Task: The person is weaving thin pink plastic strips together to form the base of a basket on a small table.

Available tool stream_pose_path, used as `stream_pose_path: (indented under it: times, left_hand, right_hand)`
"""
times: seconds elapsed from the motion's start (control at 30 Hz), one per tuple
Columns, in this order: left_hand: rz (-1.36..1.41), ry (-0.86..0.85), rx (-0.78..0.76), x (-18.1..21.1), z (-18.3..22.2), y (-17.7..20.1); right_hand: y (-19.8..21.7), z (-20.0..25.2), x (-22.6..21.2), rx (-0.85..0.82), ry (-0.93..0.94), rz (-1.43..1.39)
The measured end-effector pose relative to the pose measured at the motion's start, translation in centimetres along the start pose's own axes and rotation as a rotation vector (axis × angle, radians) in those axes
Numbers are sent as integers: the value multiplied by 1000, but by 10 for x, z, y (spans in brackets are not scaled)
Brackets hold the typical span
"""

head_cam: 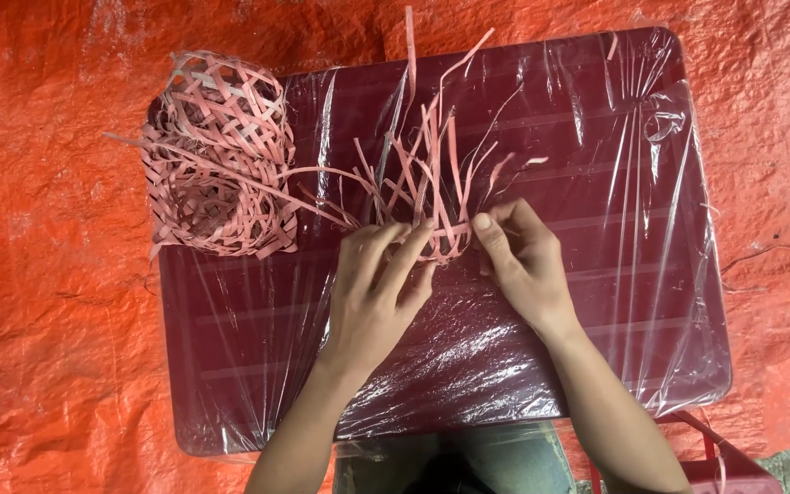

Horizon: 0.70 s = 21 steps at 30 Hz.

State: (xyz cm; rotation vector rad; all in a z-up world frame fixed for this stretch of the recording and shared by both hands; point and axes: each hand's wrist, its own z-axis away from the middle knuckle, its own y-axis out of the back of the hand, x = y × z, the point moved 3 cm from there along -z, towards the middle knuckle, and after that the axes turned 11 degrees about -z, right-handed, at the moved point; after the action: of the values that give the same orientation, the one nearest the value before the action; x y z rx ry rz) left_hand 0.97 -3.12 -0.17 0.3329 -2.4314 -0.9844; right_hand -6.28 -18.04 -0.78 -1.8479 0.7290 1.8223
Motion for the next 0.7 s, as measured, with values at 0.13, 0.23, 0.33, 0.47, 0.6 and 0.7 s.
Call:
stream_pose_path:
  times: [0.13, 0.23, 0.33, 0.47, 0.6, 0.7]
  left_hand:
    - [-122, -48, 15, 6, -3, 4]
    - [-206, -61, 21, 5, -1, 1]
    - [-250, -57, 56, 2, 2, -2]
    - [-218, -37, 88, 2, 3, -2]
    - [-208, -42, 79, 1, 4, -3]
    - [-188, -22, 65, 1, 2, -2]
  right_hand:
    - [-7, -1, -6, -87, -43, -226]
    - [-7, 0, 1, -81, -43, -295]
    - [-10, 0, -5, -86, -25, -307]
    - [-12, 0, -12, -105, -3, -293]
    - [-12, 2, -9, -61, -26, -362]
    - [-11, 2, -8, -59, -24, -371]
